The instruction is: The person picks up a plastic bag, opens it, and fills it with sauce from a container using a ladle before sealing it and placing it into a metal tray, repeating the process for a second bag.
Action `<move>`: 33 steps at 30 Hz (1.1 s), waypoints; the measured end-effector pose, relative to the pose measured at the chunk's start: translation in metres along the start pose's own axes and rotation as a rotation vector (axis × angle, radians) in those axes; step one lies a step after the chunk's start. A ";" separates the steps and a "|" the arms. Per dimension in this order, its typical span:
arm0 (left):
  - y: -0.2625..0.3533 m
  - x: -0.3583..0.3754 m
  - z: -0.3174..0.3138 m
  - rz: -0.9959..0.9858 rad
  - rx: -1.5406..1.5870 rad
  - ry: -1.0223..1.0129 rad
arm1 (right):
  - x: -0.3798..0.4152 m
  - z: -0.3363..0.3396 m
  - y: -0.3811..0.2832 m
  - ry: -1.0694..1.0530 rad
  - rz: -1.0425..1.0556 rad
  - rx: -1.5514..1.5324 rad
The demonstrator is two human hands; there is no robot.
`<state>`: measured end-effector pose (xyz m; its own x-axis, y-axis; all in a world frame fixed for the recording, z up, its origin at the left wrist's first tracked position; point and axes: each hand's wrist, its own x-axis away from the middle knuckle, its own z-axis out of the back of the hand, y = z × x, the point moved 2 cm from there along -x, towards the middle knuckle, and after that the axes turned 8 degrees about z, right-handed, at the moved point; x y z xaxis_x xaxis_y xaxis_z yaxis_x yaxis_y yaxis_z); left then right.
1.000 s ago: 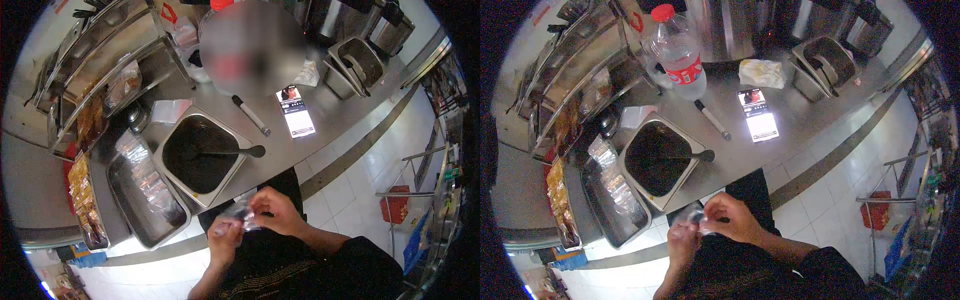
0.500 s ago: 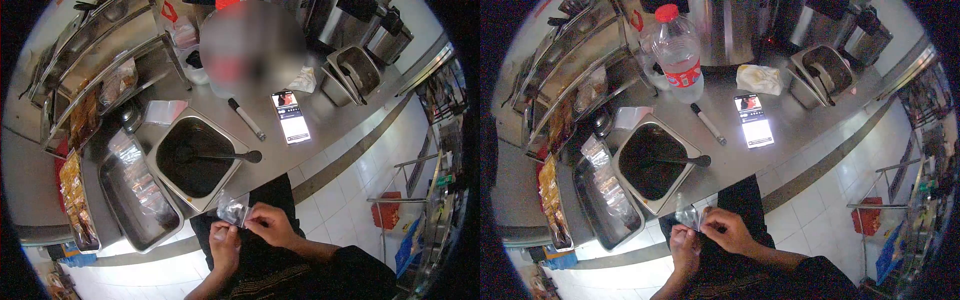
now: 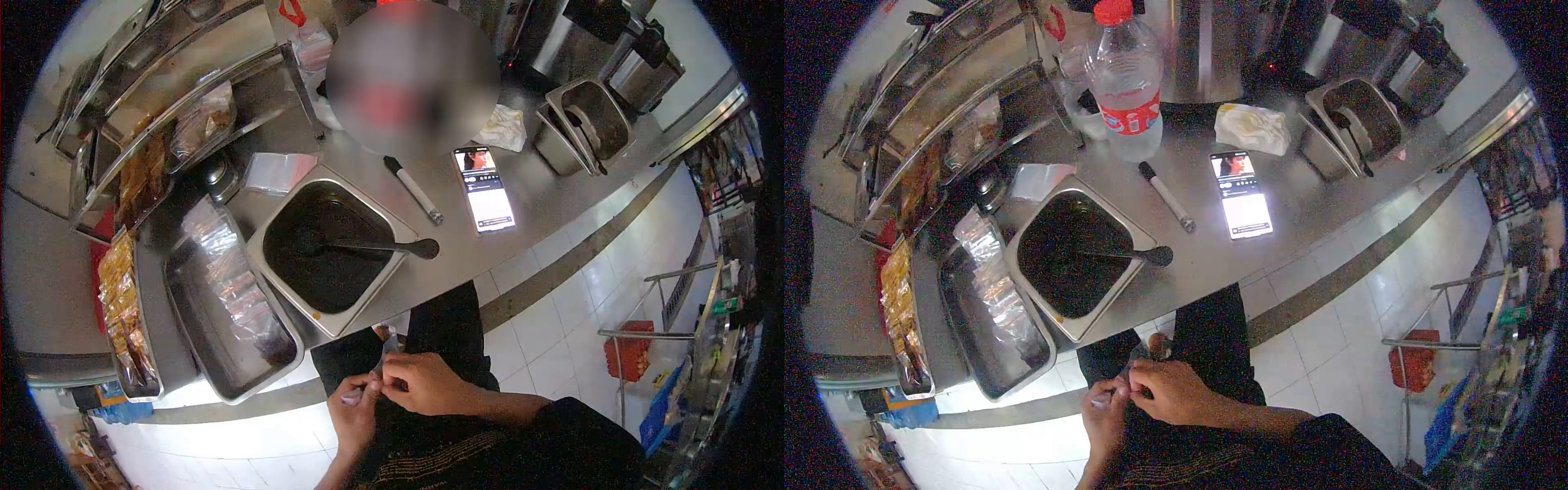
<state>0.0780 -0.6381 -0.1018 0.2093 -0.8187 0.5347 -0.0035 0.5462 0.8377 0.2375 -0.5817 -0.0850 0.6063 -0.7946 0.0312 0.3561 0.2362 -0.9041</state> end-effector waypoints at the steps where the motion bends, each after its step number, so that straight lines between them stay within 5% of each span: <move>1: 0.002 -0.001 0.003 0.026 -0.048 -0.009 | -0.001 -0.001 0.001 -0.006 0.007 -0.014; 3: 0.007 -0.001 0.008 0.084 -0.142 -0.030 | 0.000 -0.003 0.002 -0.009 0.030 -0.046; 6: 0.006 -0.005 0.013 -0.118 -0.301 -0.047 | 0.000 -0.008 0.008 -0.021 0.072 -0.169; 12: -0.009 -0.010 0.017 0.180 0.098 -0.137 | -0.003 -0.020 0.025 0.065 0.183 -0.559; 14: -0.001 -0.013 0.011 -0.105 -0.091 0.070 | -0.003 -0.014 0.021 0.106 0.105 -0.560; 18: 0.019 -0.007 0.006 -0.464 -0.471 0.291 | -0.004 -0.008 0.014 0.418 0.085 -0.211; 21: 0.037 -0.007 -0.001 -0.779 -0.709 0.149 | -0.010 0.003 0.011 0.491 0.113 -0.066; 24: 0.056 0.003 -0.009 -0.612 -0.873 0.077 | -0.008 0.024 0.001 0.460 0.114 0.090; 30: 0.060 -0.005 -0.005 -0.781 -0.960 -0.035 | -0.003 0.043 -0.005 0.479 0.209 0.277; 33: 0.070 -0.012 -0.001 -0.708 -0.610 0.012 | -0.004 0.041 -0.015 0.558 0.321 0.211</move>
<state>0.0763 -0.5896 -0.0498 -0.0235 -0.9963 -0.0822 0.6419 -0.0781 0.7628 0.2592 -0.5590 -0.0541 0.2676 -0.8232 -0.5007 0.3848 0.5677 -0.7277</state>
